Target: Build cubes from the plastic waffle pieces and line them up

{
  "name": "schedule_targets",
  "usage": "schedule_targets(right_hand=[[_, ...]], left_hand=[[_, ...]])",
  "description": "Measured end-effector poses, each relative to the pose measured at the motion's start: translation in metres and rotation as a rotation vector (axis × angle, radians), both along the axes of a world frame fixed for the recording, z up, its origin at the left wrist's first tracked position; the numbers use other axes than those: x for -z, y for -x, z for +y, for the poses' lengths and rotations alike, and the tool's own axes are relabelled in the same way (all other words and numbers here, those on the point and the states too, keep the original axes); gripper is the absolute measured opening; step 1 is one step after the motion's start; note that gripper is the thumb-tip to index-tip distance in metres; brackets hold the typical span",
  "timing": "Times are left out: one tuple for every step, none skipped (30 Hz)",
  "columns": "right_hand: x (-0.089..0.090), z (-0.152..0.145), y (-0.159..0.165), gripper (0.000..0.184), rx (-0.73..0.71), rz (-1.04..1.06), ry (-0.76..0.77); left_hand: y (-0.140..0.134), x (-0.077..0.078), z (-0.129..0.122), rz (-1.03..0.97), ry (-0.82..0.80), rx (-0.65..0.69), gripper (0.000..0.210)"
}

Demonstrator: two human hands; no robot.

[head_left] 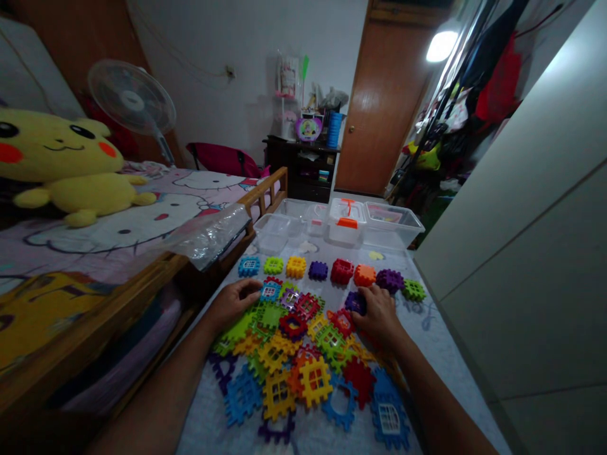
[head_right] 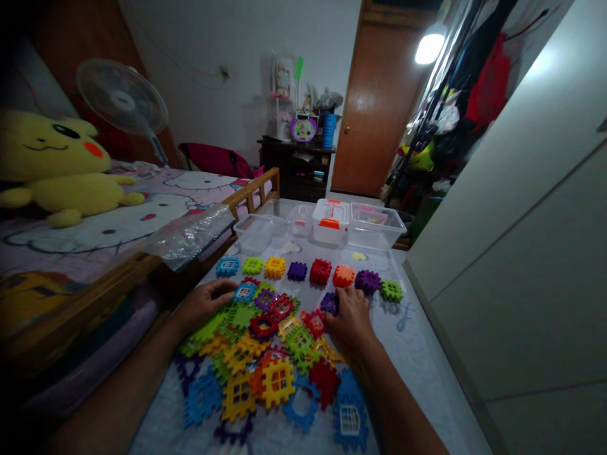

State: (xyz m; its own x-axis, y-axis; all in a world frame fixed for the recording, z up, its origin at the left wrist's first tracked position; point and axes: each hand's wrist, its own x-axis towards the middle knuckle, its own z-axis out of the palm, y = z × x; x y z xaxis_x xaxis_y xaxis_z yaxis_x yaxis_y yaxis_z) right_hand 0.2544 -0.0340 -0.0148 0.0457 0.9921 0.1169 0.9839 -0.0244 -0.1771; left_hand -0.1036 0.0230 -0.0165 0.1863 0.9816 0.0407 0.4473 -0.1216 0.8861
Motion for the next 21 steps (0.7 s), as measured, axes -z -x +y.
schedule_targets(right_hand=[[-0.001, 0.001, 0.000, 0.052, 0.008, -0.013, 0.012], [-0.002, 0.001, 0.000, 0.050, 0.013, -0.024, 0.026], [-0.002, 0.002, 0.000, 0.048, 0.015, -0.031, 0.041], [-0.003, 0.002, 0.000, 0.047, 0.015, -0.035, 0.053], [-0.004, 0.003, 0.000, 0.047, 0.015, -0.038, 0.060], [-0.005, 0.003, 0.000, 0.047, 0.013, -0.038, 0.061], [-0.006, 0.002, -0.001, 0.047, 0.009, -0.037, 0.055], [-0.007, 0.001, -0.002, 0.047, 0.002, -0.034, 0.042], [-0.010, 0.000, -0.003, 0.046, -0.008, -0.030, 0.022], [-0.013, -0.001, -0.003, 0.045, -0.022, -0.024, -0.004], [-0.017, -0.002, -0.003, 0.044, -0.042, -0.017, -0.037], [-0.023, -0.003, -0.003, 0.043, -0.069, -0.010, -0.071], [-0.029, -0.002, -0.001, 0.043, -0.103, -0.002, -0.103], [-0.037, -0.001, 0.002, 0.042, -0.140, 0.004, -0.131], [-0.044, 0.002, 0.007, 0.042, -0.179, 0.006, -0.152], [-0.052, 0.006, 0.012, 0.042, -0.215, 0.005, -0.164], [-0.059, 0.012, 0.018, 0.041, -0.242, -0.002, -0.172], [-0.065, 0.019, 0.025, 0.040, -0.272, -0.013, -0.173], [-0.071, 0.027, 0.031, 0.040, -0.299, -0.026, -0.170], [-0.074, 0.036, 0.038, 0.041, -0.320, -0.041, -0.161], [-0.076, 0.045, 0.044, 0.041, -0.327, -0.059, -0.152]], left_hand=[[0.000, -0.001, 0.000, 0.000, 0.003, 0.002, 0.045], [0.000, -0.001, -0.001, 0.002, 0.007, 0.006, 0.045], [0.000, -0.001, -0.001, 0.004, 0.010, 0.010, 0.045], [0.000, -0.001, -0.001, 0.004, 0.012, 0.013, 0.044], [0.000, -0.001, -0.001, 0.002, 0.012, 0.014, 0.044], [0.000, 0.000, 0.000, 0.001, 0.011, 0.014, 0.044], [0.001, 0.001, 0.000, 0.000, 0.008, 0.014, 0.044], [0.001, 0.002, 0.000, 0.001, 0.003, 0.016, 0.044], [0.001, 0.004, 0.001, 0.003, -0.002, 0.019, 0.043], [0.002, 0.005, 0.001, 0.006, -0.006, 0.023, 0.043], [0.003, 0.006, 0.002, 0.010, -0.010, 0.027, 0.042], [0.003, 0.008, 0.002, 0.012, -0.012, 0.030, 0.042], [0.004, 0.009, 0.002, 0.012, -0.012, 0.032, 0.042], [0.004, 0.010, 0.003, 0.012, -0.011, 0.034, 0.042], [0.005, 0.011, 0.003, 0.010, -0.010, 0.035, 0.042], [0.005, 0.011, 0.003, 0.007, -0.008, 0.036, 0.042], [0.005, 0.011, 0.003, 0.002, -0.007, 0.034, 0.042], [0.005, 0.011, 0.003, -0.003, -0.006, 0.031, 0.042], [0.005, 0.010, 0.003, -0.009, -0.005, 0.026, 0.041], [0.004, 0.009, 0.002, -0.015, -0.005, 0.024, 0.041], [0.004, 0.008, 0.002, -0.018, -0.005, 0.024, 0.041]])
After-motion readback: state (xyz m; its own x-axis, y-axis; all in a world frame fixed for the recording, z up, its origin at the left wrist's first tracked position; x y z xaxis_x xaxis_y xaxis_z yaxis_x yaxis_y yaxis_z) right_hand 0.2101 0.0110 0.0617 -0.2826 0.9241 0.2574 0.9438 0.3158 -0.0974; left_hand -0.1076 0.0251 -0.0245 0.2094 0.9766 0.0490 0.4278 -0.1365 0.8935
